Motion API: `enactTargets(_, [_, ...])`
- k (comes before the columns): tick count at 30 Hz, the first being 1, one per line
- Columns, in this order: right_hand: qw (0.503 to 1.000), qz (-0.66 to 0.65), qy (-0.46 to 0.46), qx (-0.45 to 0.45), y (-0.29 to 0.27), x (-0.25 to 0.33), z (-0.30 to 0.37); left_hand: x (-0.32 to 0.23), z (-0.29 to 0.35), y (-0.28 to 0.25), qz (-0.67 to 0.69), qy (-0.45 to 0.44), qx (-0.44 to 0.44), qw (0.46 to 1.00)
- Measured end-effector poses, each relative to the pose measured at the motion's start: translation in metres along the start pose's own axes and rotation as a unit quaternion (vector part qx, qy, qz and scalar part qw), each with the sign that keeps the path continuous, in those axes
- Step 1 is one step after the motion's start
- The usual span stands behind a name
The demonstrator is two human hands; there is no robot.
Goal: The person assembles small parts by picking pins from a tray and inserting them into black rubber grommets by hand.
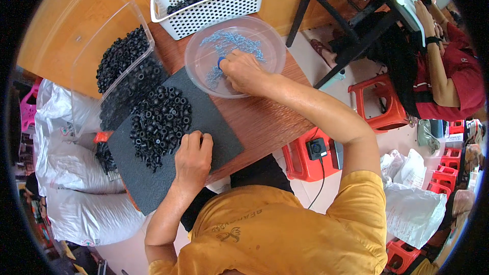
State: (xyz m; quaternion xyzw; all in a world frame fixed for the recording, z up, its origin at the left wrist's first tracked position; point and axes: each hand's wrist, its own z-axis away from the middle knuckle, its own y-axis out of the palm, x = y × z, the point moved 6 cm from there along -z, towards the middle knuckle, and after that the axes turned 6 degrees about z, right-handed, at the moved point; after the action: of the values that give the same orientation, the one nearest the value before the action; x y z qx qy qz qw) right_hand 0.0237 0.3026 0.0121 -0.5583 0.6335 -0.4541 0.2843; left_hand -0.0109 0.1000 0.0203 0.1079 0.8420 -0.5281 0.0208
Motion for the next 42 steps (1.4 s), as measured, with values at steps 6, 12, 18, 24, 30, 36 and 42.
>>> enactTargets(6, [1.000,0.000,-0.020,-0.003,0.004,0.001,-0.002,-0.001,0.010,-0.006,0.011,-0.037,-0.023,0.999])
enactTargets(12, [0.995,-0.097,0.020,-0.033,-0.032,0.031,0.004,0.021,0.025,-0.022,0.278,-0.206,-0.115,0.931])
enactTargets(18, [0.912,-0.365,0.155,0.103,-0.035,0.089,0.029,0.039,0.052,-0.004,0.673,-0.400,-0.194,0.591])
enactTargets(24, [0.837,-0.479,0.208,0.161,-0.016,0.120,0.044,0.038,0.061,-0.004,0.731,-0.379,-0.210,0.527])
enactTargets(30, [0.783,-0.560,0.218,0.158,-0.009,0.131,0.046,0.036,0.066,-0.011,0.713,-0.383,-0.239,0.537])
enactTargets(36, [0.769,-0.574,0.239,0.147,-0.005,0.132,0.051,0.031,0.066,-0.008,0.721,-0.361,-0.222,0.548])
enactTargets(42, [0.780,-0.549,0.265,0.140,-0.002,0.135,0.053,0.028,0.067,-0.007,0.717,-0.367,-0.228,0.547])
